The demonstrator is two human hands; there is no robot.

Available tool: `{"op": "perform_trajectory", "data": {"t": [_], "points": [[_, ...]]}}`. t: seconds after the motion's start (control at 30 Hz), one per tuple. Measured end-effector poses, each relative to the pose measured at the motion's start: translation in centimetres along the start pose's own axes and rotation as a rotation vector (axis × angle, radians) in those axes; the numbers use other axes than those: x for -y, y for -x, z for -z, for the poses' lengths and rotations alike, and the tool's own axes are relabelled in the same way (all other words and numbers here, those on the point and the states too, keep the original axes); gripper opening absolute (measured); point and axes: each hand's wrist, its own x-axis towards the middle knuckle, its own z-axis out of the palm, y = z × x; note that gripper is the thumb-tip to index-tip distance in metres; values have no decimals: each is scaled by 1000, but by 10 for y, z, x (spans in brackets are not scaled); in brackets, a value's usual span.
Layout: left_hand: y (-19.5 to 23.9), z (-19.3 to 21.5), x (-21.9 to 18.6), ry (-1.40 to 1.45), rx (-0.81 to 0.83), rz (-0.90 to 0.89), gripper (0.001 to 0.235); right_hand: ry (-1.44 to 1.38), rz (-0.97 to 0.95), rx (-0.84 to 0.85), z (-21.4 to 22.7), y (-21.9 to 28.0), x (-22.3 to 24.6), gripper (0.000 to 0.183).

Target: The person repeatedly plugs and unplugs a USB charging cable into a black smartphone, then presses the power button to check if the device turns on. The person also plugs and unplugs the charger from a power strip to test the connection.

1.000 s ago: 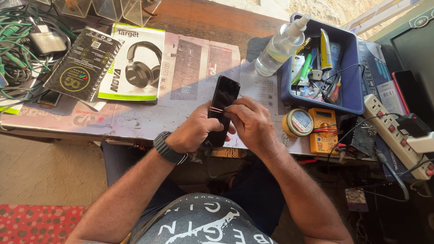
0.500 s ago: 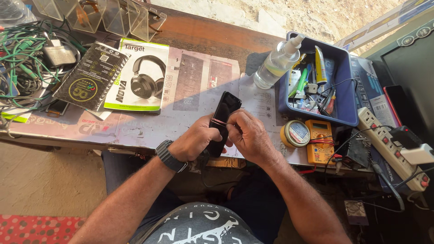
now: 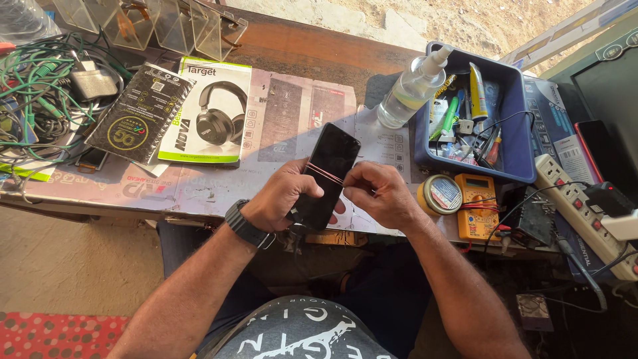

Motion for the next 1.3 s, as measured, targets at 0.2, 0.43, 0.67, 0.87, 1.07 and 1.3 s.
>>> {"op": "perform_trajectory", "data": {"t": [0.2, 0.43, 0.67, 0.87, 1.07, 1.3], "points": [[3, 4, 0, 74, 86, 89, 43, 98, 297, -83, 27, -3, -13, 9], [1, 6, 7, 113, 299, 160, 51, -25, 310, -20, 63, 1, -18, 12], [-3, -5, 4, 199, 411, 226, 52, -764, 1, 8, 57, -20, -39, 9], [2, -1, 6, 170, 421, 239, 49, -1065, 17, -56, 42, -31, -48, 9], [-2, 1, 11, 12, 324, 300, 52, -867, 123, -219, 31, -35, -46, 10], [18, 19, -10, 83, 483, 217, 52, -740, 126, -486, 59, -28, -47, 7]]}}
